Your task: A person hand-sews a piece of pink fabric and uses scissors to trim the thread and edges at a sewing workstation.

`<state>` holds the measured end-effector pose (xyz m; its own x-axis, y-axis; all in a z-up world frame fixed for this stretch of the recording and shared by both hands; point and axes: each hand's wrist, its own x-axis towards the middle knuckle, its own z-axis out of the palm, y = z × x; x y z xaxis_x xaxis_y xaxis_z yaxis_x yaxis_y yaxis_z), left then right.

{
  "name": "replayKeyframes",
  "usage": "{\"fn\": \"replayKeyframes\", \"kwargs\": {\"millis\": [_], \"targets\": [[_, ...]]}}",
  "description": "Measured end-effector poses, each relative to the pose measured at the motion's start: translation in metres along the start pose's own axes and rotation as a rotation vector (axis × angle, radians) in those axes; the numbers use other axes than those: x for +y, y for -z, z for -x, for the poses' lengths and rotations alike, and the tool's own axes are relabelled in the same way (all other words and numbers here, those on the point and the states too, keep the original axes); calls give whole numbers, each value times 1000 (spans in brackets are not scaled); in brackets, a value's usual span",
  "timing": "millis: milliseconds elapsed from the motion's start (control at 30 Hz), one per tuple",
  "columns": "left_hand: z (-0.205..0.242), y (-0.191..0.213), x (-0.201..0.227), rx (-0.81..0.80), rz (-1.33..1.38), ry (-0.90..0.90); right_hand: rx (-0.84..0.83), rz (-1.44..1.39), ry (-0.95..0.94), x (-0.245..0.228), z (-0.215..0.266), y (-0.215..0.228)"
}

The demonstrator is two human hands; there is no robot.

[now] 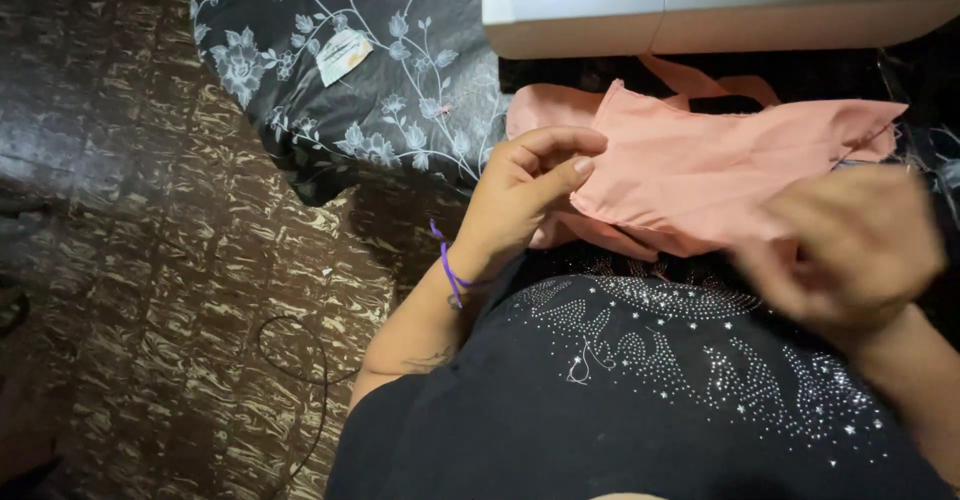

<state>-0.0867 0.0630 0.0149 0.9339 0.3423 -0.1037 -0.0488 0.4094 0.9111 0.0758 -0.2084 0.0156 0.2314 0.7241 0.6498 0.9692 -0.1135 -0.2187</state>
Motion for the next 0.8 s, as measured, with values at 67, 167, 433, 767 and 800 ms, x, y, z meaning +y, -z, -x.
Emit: {"fn": "replayKeyframes", "kwargs": {"millis": [67,167,433,767,800], "targets": [[-3,1,-5,8,-41,11,48,-22,146,-9,-6,-10],[-2,3,-9,20,-120,-40,2,214,220,-6,-3,-24],[9,-1,10,115,-100,74,262,104,188,9,9,-4],[10,0,12,160,36,52,322,98,220,2,22,25],[10,3,10,168,12,44,290,106,193,0,23,29]]}}
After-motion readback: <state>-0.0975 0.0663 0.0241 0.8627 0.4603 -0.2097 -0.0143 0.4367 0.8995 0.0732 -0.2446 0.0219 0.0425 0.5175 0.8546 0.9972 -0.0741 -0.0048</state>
